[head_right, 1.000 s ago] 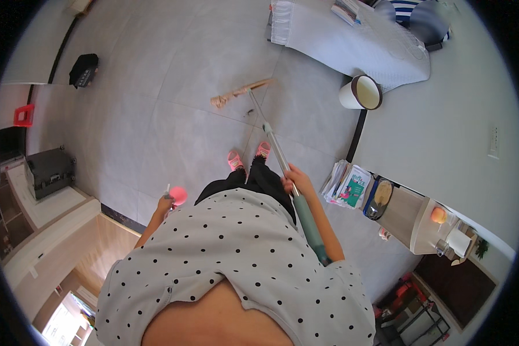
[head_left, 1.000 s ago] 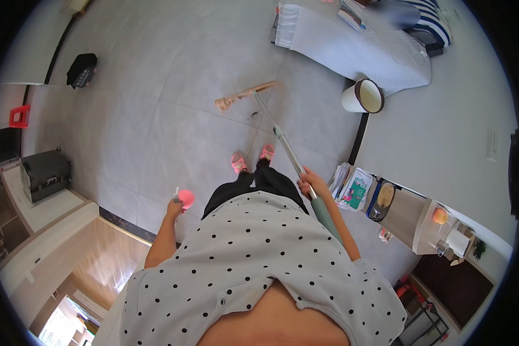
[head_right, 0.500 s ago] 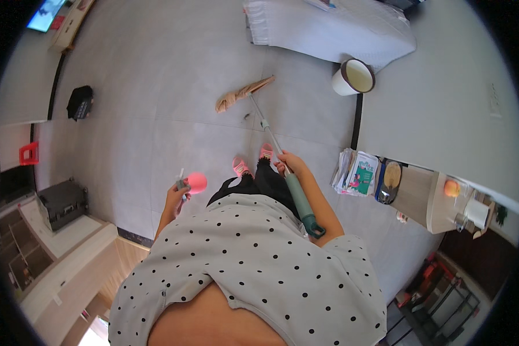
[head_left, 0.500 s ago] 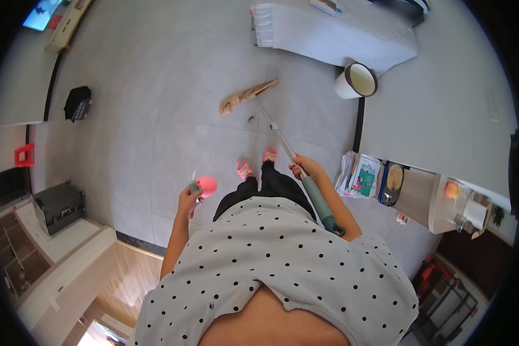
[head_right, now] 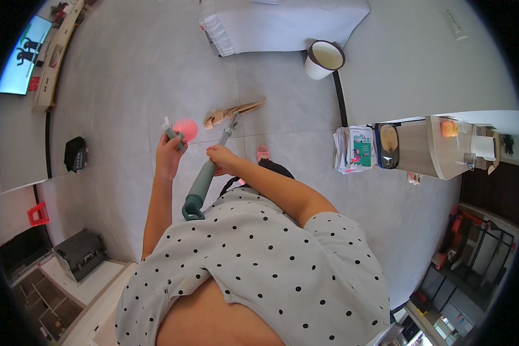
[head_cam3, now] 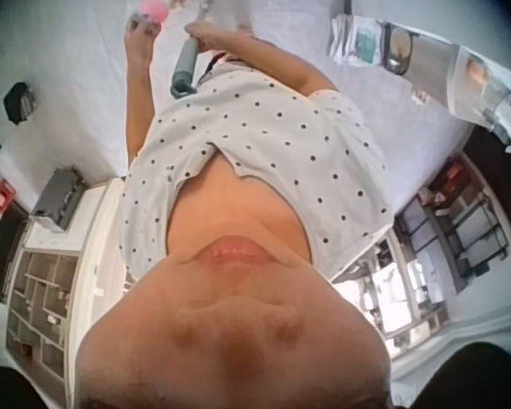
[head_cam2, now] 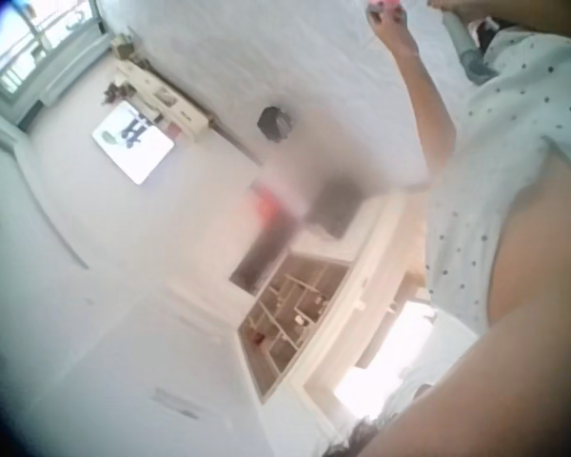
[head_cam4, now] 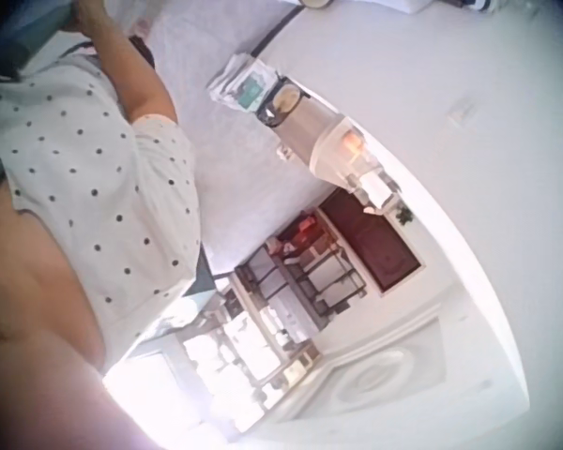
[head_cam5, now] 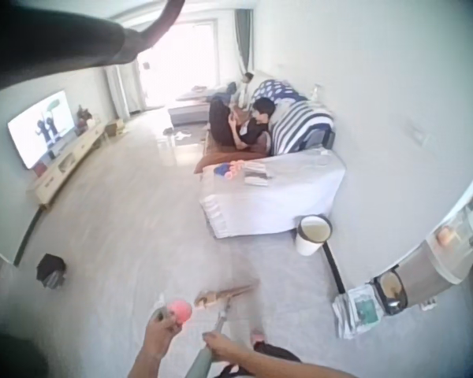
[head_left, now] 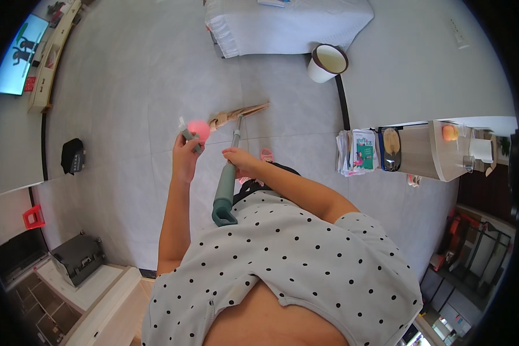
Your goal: The person mops the tiled floor using a mop and a spray bottle. They spray the floor with liquid and then push the mop across the surface, moving around the room and occasionally repositioning slippers to clean underneath them.
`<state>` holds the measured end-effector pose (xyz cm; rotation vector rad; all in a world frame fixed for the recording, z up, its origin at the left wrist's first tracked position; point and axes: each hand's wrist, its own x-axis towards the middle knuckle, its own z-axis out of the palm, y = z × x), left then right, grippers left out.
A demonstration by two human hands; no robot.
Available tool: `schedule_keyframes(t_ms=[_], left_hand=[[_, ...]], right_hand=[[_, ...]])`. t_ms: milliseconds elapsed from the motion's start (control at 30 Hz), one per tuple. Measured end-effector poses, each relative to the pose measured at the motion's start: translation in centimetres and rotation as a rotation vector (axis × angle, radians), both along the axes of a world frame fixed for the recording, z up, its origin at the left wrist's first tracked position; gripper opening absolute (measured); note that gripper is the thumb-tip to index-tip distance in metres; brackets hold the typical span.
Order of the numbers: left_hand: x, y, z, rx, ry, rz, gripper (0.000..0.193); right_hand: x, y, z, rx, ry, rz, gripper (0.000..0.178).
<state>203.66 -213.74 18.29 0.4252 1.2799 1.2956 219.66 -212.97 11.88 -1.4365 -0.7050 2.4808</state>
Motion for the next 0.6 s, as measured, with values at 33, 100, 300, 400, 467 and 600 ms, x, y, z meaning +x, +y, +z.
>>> schedule_keyframes(t_ms=[33, 100, 300, 400, 467, 600], left_hand=[[0.6, 0.4, 0.5, 0.02, 0.041, -0.026, 0.022], [0.7, 0.9, -0.2, -0.006, 0.198, -0.055, 0.036], [0.7, 2.9, 0.3, -0.125, 0.249, 0.009, 0.076], [1.7, 3.6, -0.6, -0.183, 0.186, 0.045, 0.059], [1.5, 3.7, -2.2, -0.239, 0.149, 0.029, 0.043], [2.2, 4.7, -4.0, -0.315, 0.096, 0.149, 0.021]], right_hand=[[0.4, 0.2, 0.2, -0.003, 0.045, -0.041, 0.025], [1.3, 1.5, 0.7, -0.008, 0.135, -0.115, 0.023], [4.4, 9.8, 5.2, -0.009, 0.499, -0.47, 0.009], [6.2, 13.2, 7.8, -0.062, 0.607, -0.57, 0.011], [7.8, 15.4, 10.6, -0.073, 0.533, -0.704, 0.012], [12.1, 19.3, 12.4, -0.117, 0.53, -0.788, 0.014]])
